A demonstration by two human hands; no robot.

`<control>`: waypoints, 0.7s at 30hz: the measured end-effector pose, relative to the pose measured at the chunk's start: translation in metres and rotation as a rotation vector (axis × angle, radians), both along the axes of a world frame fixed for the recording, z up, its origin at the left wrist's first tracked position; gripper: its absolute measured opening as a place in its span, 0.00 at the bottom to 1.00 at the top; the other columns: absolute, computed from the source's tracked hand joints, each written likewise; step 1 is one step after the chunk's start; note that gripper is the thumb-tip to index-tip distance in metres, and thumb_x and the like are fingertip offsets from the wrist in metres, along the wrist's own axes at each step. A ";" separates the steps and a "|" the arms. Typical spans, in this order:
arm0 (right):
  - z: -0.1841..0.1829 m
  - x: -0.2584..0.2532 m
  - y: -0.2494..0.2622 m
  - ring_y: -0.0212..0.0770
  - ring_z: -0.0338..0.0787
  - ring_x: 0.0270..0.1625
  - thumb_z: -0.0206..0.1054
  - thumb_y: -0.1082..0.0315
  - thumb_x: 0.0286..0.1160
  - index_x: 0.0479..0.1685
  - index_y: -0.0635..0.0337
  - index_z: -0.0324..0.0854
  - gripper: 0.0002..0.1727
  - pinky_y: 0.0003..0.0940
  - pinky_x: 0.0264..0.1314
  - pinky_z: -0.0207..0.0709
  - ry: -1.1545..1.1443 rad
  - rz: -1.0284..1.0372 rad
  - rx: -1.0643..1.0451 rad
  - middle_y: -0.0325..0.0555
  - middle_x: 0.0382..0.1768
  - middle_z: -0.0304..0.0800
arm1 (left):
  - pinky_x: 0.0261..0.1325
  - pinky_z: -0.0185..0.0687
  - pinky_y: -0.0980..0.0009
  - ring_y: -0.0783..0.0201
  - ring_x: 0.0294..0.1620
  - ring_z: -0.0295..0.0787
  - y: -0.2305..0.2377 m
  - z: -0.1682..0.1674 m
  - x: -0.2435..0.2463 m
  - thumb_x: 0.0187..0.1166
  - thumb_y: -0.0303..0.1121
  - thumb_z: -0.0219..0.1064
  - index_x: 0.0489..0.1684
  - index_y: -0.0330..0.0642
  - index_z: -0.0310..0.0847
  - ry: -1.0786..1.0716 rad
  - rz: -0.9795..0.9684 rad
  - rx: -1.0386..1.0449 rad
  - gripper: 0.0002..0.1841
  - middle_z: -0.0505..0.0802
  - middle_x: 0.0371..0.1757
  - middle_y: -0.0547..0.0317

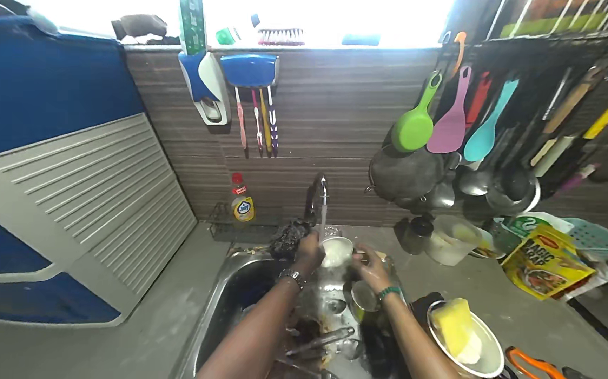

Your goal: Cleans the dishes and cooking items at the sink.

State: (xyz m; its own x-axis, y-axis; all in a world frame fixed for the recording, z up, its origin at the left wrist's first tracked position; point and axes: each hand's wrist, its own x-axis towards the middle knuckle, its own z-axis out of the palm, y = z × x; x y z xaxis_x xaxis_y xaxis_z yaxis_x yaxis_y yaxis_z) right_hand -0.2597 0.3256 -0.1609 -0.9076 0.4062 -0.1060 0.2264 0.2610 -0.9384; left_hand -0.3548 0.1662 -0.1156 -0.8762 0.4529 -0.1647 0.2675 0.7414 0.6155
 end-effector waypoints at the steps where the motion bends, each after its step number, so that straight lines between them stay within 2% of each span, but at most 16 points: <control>1: -0.007 -0.002 -0.007 0.53 0.85 0.70 0.74 0.72 0.73 0.88 0.68 0.59 0.42 0.45 0.74 0.79 0.022 0.037 0.007 0.66 0.73 0.79 | 0.72 0.77 0.41 0.37 0.69 0.84 0.002 0.005 0.002 0.83 0.29 0.62 0.72 0.30 0.76 0.044 -0.033 -0.062 0.21 0.87 0.65 0.31; 2: -0.013 -0.005 -0.014 0.53 0.83 0.75 0.77 0.71 0.70 0.89 0.67 0.58 0.45 0.44 0.79 0.76 0.050 0.052 0.027 0.66 0.78 0.76 | 0.71 0.77 0.41 0.37 0.69 0.85 0.002 0.010 0.006 0.83 0.28 0.60 0.71 0.30 0.77 0.071 -0.075 -0.117 0.20 0.87 0.64 0.31; 3: -0.014 -0.010 -0.022 0.54 0.81 0.78 0.75 0.70 0.73 0.87 0.68 0.62 0.41 0.45 0.83 0.72 0.072 0.042 0.063 0.67 0.78 0.77 | 0.71 0.77 0.41 0.37 0.69 0.84 0.001 0.014 0.009 0.84 0.28 0.60 0.70 0.31 0.78 0.081 -0.117 -0.145 0.19 0.88 0.65 0.32; 5: -0.005 -0.020 -0.038 0.58 0.85 0.74 0.64 0.69 0.85 0.76 0.70 0.77 0.23 0.51 0.82 0.72 0.060 0.007 0.207 0.68 0.68 0.86 | 0.71 0.77 0.40 0.38 0.68 0.85 -0.015 0.015 0.007 0.86 0.31 0.61 0.73 0.34 0.77 0.090 -0.163 -0.081 0.19 0.88 0.64 0.33; 6: 0.004 -0.024 -0.045 0.60 0.87 0.71 0.59 0.68 0.89 0.73 0.69 0.80 0.20 0.53 0.80 0.73 0.019 0.045 0.296 0.67 0.64 0.88 | 0.72 0.76 0.40 0.39 0.69 0.85 -0.030 0.010 0.002 0.86 0.36 0.65 0.76 0.36 0.75 0.075 -0.164 -0.009 0.23 0.88 0.65 0.34; 8: 0.023 -0.032 -0.057 0.62 0.84 0.74 0.52 0.68 0.91 0.81 0.64 0.74 0.23 0.58 0.82 0.71 -0.119 0.252 0.484 0.67 0.69 0.86 | 0.76 0.75 0.42 0.44 0.70 0.85 -0.072 -0.012 -0.010 0.80 0.46 0.73 0.80 0.41 0.73 0.038 -0.141 0.091 0.31 0.89 0.67 0.39; 10: 0.033 -0.046 -0.067 0.63 0.83 0.75 0.53 0.67 0.91 0.81 0.61 0.74 0.23 0.60 0.81 0.71 -0.204 0.369 0.598 0.66 0.70 0.85 | 0.79 0.73 0.45 0.45 0.72 0.84 -0.122 -0.041 -0.014 0.81 0.55 0.68 0.77 0.38 0.75 0.000 -0.080 -0.017 0.34 0.88 0.69 0.39; 11: 0.035 -0.052 -0.071 0.63 0.85 0.73 0.53 0.64 0.92 0.80 0.61 0.75 0.23 0.60 0.79 0.73 -0.226 0.372 0.598 0.66 0.68 0.86 | 0.82 0.70 0.44 0.44 0.76 0.81 -0.145 -0.053 -0.009 0.83 0.60 0.63 0.80 0.36 0.72 -0.050 -0.029 -0.160 0.38 0.85 0.73 0.37; 12: 0.037 -0.058 -0.074 0.63 0.86 0.71 0.53 0.61 0.93 0.77 0.64 0.75 0.23 0.61 0.77 0.74 -0.258 0.353 0.560 0.67 0.66 0.87 | 0.81 0.69 0.41 0.40 0.78 0.78 -0.165 -0.063 0.000 0.84 0.61 0.61 0.82 0.32 0.68 -0.121 0.015 -0.311 0.40 0.82 0.75 0.33; 13: 0.037 -0.062 -0.076 0.63 0.86 0.71 0.53 0.58 0.93 0.75 0.68 0.76 0.24 0.60 0.77 0.74 -0.279 0.323 0.488 0.68 0.65 0.87 | 0.79 0.70 0.38 0.36 0.78 0.78 -0.181 -0.074 0.012 0.84 0.58 0.62 0.81 0.29 0.68 -0.192 0.039 -0.428 0.40 0.81 0.75 0.30; 15: 0.030 -0.068 -0.074 0.63 0.85 0.69 0.58 0.59 0.91 0.68 0.75 0.78 0.24 0.57 0.77 0.73 -0.281 0.263 0.288 0.71 0.64 0.85 | 0.75 0.73 0.36 0.34 0.74 0.80 -0.202 -0.101 0.030 0.83 0.47 0.67 0.71 0.26 0.76 -0.297 0.041 -0.515 0.31 0.84 0.71 0.28; 17: 0.025 -0.072 -0.069 0.61 0.86 0.65 0.62 0.64 0.88 0.70 0.76 0.76 0.23 0.55 0.72 0.76 -0.309 0.225 0.126 0.71 0.63 0.84 | 0.78 0.70 0.39 0.34 0.75 0.79 -0.207 -0.111 0.039 0.85 0.38 0.64 0.69 0.24 0.77 -0.336 0.050 -0.460 0.24 0.84 0.70 0.26; 19: 0.024 -0.073 -0.062 0.58 0.90 0.59 0.64 0.69 0.84 0.75 0.71 0.73 0.23 0.53 0.63 0.84 -0.346 0.202 0.023 0.69 0.62 0.85 | 0.74 0.73 0.41 0.36 0.70 0.83 -0.199 -0.110 0.038 0.87 0.42 0.62 0.66 0.25 0.79 -0.351 0.130 -0.310 0.24 0.86 0.66 0.28; 20: 0.025 -0.073 -0.059 0.57 0.91 0.56 0.64 0.70 0.84 0.75 0.71 0.72 0.23 0.52 0.60 0.86 -0.366 0.223 0.043 0.68 0.61 0.85 | 0.70 0.76 0.41 0.37 0.65 0.85 -0.192 -0.108 0.037 0.87 0.43 0.62 0.63 0.26 0.80 -0.369 0.171 -0.234 0.24 0.87 0.62 0.28; 21: 0.030 -0.072 -0.058 0.56 0.91 0.58 0.64 0.68 0.84 0.75 0.71 0.73 0.23 0.52 0.62 0.85 -0.388 0.261 0.125 0.68 0.61 0.85 | 0.67 0.78 0.41 0.38 0.62 0.86 -0.183 -0.107 0.035 0.86 0.43 0.63 0.63 0.26 0.80 -0.404 0.205 -0.163 0.24 0.87 0.61 0.29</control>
State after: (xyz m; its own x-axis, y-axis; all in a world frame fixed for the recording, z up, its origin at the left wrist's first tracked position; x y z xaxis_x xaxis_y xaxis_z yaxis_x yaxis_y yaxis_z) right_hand -0.3314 0.2677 -0.1305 -0.8843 0.2008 -0.4216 0.4650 0.4609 -0.7559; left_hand -0.3201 -0.0166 -0.2229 -0.7957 0.2178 -0.5652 -0.1309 0.8493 0.5115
